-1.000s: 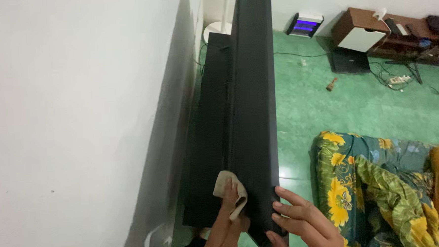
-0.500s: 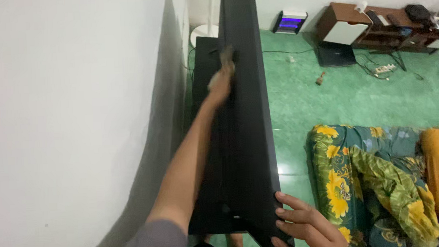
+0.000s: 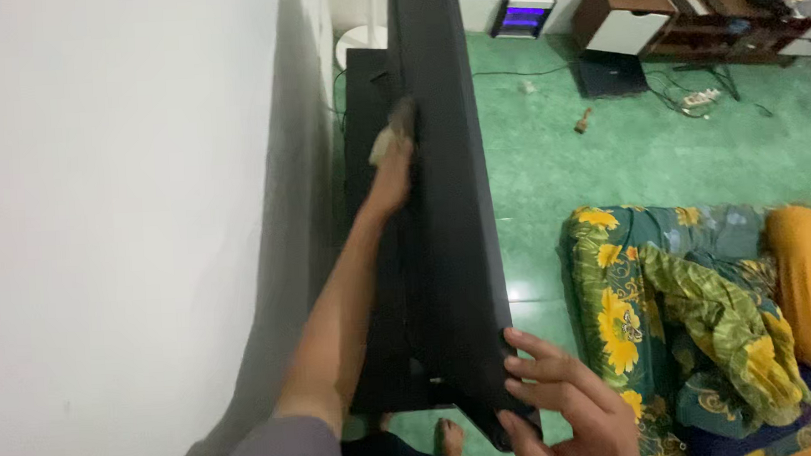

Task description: The person wipes a television screen, a remote control, and a speaker using a cloth, then handles a power cable.

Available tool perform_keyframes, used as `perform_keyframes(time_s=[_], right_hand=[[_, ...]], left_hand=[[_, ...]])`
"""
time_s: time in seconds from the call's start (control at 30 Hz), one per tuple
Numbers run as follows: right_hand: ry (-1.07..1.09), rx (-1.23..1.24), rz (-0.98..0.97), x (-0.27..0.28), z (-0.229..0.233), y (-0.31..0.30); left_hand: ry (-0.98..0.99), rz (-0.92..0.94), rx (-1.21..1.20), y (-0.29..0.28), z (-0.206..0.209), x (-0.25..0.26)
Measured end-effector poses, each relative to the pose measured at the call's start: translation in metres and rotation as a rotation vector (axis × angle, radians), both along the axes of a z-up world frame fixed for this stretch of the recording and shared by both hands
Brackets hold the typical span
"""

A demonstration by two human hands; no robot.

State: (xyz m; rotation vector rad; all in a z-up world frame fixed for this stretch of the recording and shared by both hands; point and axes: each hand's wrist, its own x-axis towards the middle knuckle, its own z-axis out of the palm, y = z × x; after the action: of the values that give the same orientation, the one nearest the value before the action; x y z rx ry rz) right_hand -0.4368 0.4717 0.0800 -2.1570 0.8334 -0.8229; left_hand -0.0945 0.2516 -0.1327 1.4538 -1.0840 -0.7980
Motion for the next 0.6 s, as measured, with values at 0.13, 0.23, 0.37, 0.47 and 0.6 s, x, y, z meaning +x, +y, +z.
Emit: perform_keyframes(time_s=[0.13,0.23,0.37,0.47,0.6], right_hand=[[0.015,-0.079,0.088,0.006,0.02,-0.01],[-0.013,-0.144,0.18,0.004,0.023,-0.013],[-0.052,-0.207,0.276,0.002,0.031,-0.019],[-0.048,-0.251,0.294,0.005,0.033,-0.025],[0.008,-0.371,0.316,0.002,0.04,-0.032]], left_hand=[[0.034,0.009,0.213,0.127,0.025,-0.064],[0.45,0.025,0.346,0.225,0.05,-0.121],[-0.036,0.008,0.065,0.293,0.071,-0.179],[0.132,0.109,-0.203,0.32,0.092,-0.213],[0.209,0.143,-0.336,0.304,0.127,-0.219]])
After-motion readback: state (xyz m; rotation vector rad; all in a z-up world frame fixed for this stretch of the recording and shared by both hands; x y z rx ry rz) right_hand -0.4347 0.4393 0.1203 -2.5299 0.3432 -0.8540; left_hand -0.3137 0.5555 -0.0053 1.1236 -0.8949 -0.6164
